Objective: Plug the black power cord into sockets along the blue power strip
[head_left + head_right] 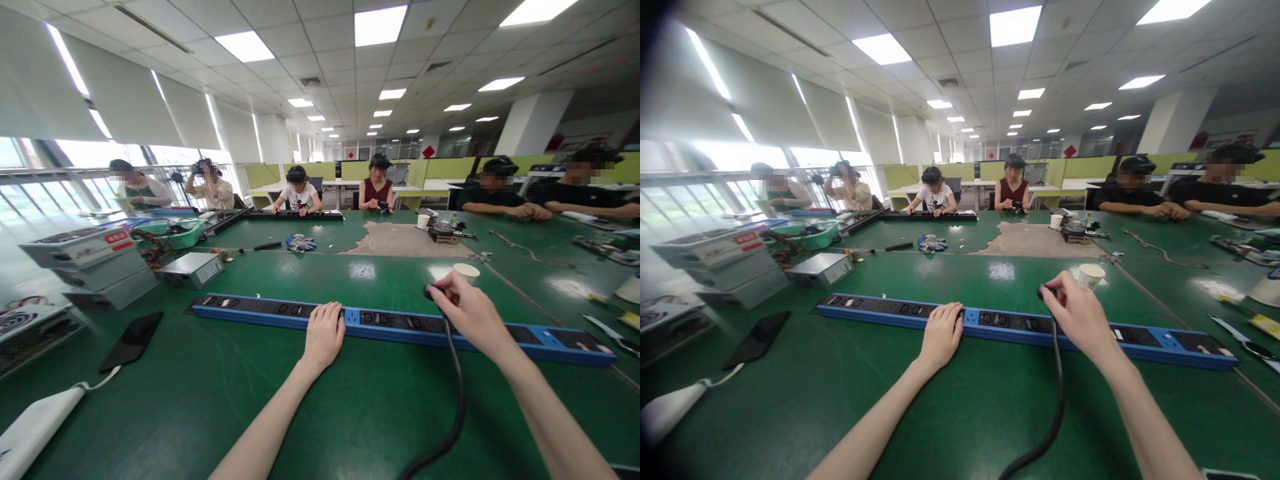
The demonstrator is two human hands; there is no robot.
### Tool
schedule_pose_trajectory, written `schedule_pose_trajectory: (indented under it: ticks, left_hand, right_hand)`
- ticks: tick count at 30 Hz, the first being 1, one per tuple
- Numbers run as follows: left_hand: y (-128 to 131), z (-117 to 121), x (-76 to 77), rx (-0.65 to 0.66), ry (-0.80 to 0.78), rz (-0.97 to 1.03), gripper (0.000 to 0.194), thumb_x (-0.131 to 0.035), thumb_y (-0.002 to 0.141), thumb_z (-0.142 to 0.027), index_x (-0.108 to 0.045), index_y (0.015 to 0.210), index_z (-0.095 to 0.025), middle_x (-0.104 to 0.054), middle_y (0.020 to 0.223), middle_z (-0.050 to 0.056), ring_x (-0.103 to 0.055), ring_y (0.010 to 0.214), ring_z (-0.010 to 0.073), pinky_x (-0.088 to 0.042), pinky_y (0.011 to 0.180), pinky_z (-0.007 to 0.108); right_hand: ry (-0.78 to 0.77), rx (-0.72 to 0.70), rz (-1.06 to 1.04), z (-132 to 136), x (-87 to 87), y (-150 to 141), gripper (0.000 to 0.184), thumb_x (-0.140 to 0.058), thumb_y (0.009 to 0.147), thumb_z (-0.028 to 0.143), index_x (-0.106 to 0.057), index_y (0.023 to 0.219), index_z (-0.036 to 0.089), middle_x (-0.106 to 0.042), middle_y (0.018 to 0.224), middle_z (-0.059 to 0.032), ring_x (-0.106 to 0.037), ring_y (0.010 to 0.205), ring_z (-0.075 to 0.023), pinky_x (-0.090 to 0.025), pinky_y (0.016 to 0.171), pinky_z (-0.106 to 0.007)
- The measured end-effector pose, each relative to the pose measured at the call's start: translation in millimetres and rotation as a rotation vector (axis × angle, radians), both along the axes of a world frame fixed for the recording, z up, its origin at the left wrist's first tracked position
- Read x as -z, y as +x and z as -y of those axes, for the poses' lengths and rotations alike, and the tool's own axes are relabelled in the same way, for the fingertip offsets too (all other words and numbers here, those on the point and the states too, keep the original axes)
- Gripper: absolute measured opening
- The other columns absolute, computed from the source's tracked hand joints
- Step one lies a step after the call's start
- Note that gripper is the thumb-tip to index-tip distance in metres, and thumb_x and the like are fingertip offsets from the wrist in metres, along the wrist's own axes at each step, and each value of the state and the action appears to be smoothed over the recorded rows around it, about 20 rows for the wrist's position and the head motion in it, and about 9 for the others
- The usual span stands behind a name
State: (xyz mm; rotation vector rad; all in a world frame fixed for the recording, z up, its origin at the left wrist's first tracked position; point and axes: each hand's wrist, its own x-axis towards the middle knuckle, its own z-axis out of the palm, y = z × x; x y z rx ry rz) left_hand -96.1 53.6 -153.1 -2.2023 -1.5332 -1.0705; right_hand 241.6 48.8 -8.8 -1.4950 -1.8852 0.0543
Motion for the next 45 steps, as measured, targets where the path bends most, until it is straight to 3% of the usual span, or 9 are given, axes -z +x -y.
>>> schedule_pose_trajectory:
  ticks: [6,11,18,23,26,30,36,41,45]
  left_hand:
    - [2,1,-1.6,-0.004,0.012,0.000,0.038,-0.047,0.105,-0.025,-0.060,0.140,-0.025,-0.069,0.137,0.009,-0.061,0.131,0.0260,-0.042,0.120,0.051]
    - [2,2,-1.9,-0.004,0.003,-0.001,0.037,-0.045,0.106,-0.025,-0.061,0.140,-0.025,-0.069,0.138,0.009,-0.060,0.132,0.0258,-0.041,0.120,0.050]
    - [2,1,-1.3,0.003,-0.004,-0.005,0.037,-0.045,0.106,-0.026,-0.060,0.140,-0.024,-0.068,0.139,0.009,-0.059,0.133,0.0268,-0.040,0.121,0.051]
    - [2,1,-1.2,0.002,-0.001,-0.005,0.038,-0.046,0.106,-0.025,-0.060,0.141,-0.025,-0.068,0.139,0.009,-0.059,0.132,0.0268,-0.041,0.120,0.051]
    - [3,2,-1.8,0.008,-0.009,0.003,0.038,-0.045,0.106,-0.026,-0.060,0.141,-0.025,-0.068,0.138,0.009,-0.059,0.133,0.0274,-0.040,0.121,0.052]
    - [3,2,-2.1,0.006,-0.006,0.005,0.038,-0.045,0.106,-0.026,-0.060,0.141,-0.025,-0.069,0.138,0.009,-0.060,0.132,0.0275,-0.041,0.120,0.052]
    - [2,1,-0.7,0.005,0.005,0.003,0.038,-0.045,0.106,-0.025,-0.060,0.141,-0.025,-0.069,0.138,0.009,-0.060,0.132,0.0276,-0.041,0.120,0.052]
    - [1,1,0.0,0.001,0.008,-0.004,0.038,-0.046,0.106,-0.025,-0.060,0.140,-0.026,-0.069,0.137,0.009,-0.060,0.132,0.0271,-0.042,0.119,0.052]
    - [0,1,0.7,0.006,0.008,0.006,0.038,-0.044,0.106,-0.026,-0.060,0.141,-0.025,-0.069,0.137,0.009,-0.060,0.132,0.0276,-0.042,0.119,0.053]
  right_hand:
    - [-0.219,-0.062,0.146,-11,32.2,56,0.034,-0.048,0.098,0.057,-0.059,0.103,0.026,-0.065,0.071,0.0009,-0.060,0.065,-0.0173,-0.037,0.064,-0.029]
    - [-0.351,-0.096,0.169,-16,58.5,60,0.038,-0.044,0.098,0.057,-0.064,0.114,0.029,-0.064,0.070,0.0030,-0.061,0.066,-0.0177,-0.040,0.066,-0.029]
    - [-0.486,-0.259,-0.088,-16,51.3,62,0.051,-0.045,0.096,0.057,-0.072,0.124,0.024,-0.076,0.109,-0.0071,-0.068,0.089,-0.0206,-0.054,0.081,-0.034]
    - [-0.616,-0.449,-0.100,-6,46.8,77,0.065,-0.063,0.085,0.042,-0.060,0.148,0.026,-0.071,0.132,-0.0093,-0.068,0.114,-0.0241,-0.055,0.102,-0.040]
    - [-0.528,-0.406,-0.041,-7,44.2,79,0.058,-0.069,0.082,0.044,-0.068,0.138,0.027,-0.067,0.138,-0.0089,-0.067,0.118,-0.0245,-0.053,0.105,-0.038]
    - [-0.389,-0.288,0.108,-11,39.5,67,0.041,-0.070,0.083,0.055,-0.077,0.111,0.026,-0.074,0.121,-0.0074,-0.069,0.106,-0.0239,-0.054,0.094,-0.035]
    - [-0.189,-0.142,0.278,-7,44.1,34,0.034,-0.057,0.095,0.061,-0.068,0.100,0.029,-0.074,0.096,-0.0022,-0.066,0.082,-0.0192,-0.046,0.074,-0.030]
    - [-0.018,-0.017,0.148,-4,44.7,17,0.037,-0.048,0.100,0.059,-0.064,0.110,0.026,-0.074,0.109,-0.0086,-0.070,0.093,-0.0231,-0.048,0.078,-0.032]
    - [-0.026,0.165,-0.061,-8,40.2,23,0.045,-0.045,0.099,0.063,-0.065,0.100,0.023,-0.076,0.098,-0.0104,-0.073,0.077,-0.0225,-0.047,0.070,-0.031]
